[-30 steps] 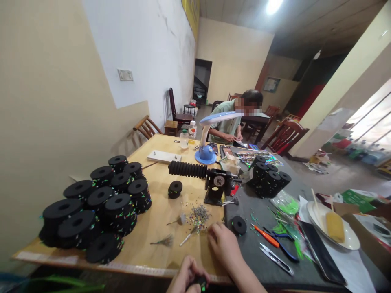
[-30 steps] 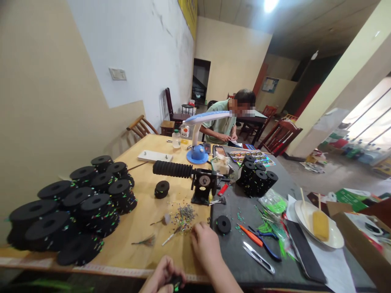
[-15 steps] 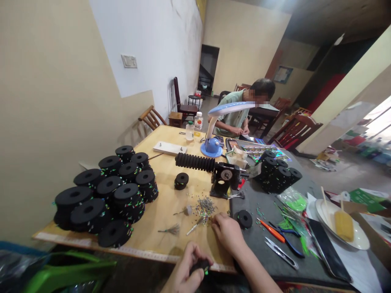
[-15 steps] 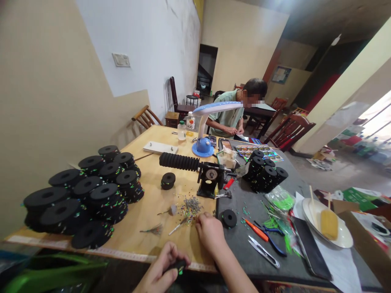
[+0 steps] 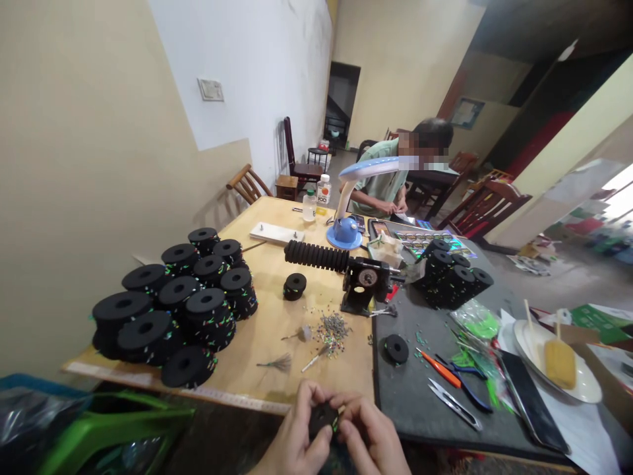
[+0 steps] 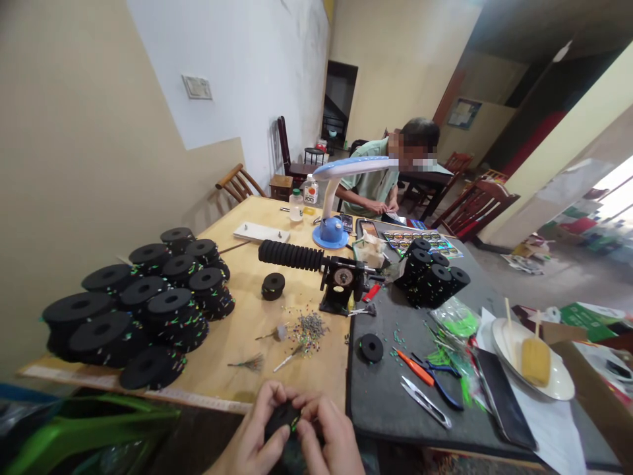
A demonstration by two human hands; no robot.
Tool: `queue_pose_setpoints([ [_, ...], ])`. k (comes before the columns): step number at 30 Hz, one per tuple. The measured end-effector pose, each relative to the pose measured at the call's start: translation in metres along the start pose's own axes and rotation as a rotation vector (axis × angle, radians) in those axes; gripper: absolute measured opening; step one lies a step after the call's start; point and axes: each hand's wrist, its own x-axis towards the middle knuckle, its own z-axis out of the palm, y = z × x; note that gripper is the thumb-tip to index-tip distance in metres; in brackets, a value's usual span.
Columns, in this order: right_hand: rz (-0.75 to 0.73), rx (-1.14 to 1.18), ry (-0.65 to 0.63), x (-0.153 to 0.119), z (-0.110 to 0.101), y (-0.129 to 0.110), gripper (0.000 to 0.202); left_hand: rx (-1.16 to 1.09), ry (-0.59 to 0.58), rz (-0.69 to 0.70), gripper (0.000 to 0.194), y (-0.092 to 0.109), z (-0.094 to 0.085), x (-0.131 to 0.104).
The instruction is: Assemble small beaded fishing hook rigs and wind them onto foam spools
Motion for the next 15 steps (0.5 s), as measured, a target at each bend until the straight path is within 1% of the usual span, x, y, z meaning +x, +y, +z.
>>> queue_pose_setpoints([
  [4,-0.027,0.023,0.029,-0.003,0.003,0.005,0.01,0.032,-0.002,0.01,0.021,-0.003,0.001,-0.002],
  [8,-0.019,0.026,0.017,-0.007,0.001,0.004,0.009,0.061,-0.029,0.046,0.024,-0.015,0.002,-0.004],
  [11,-0.014,0.02,0.027,-0.008,0.001,0.003,0.01,0.066,-0.026,0.053,0.024,-0.022,0.003,-0.005],
  [15,-0.011,-0.001,0.039,-0.008,0.0,0.001,0.01,0.074,-0.028,0.063,0.024,-0.022,0.004,-0.006],
])
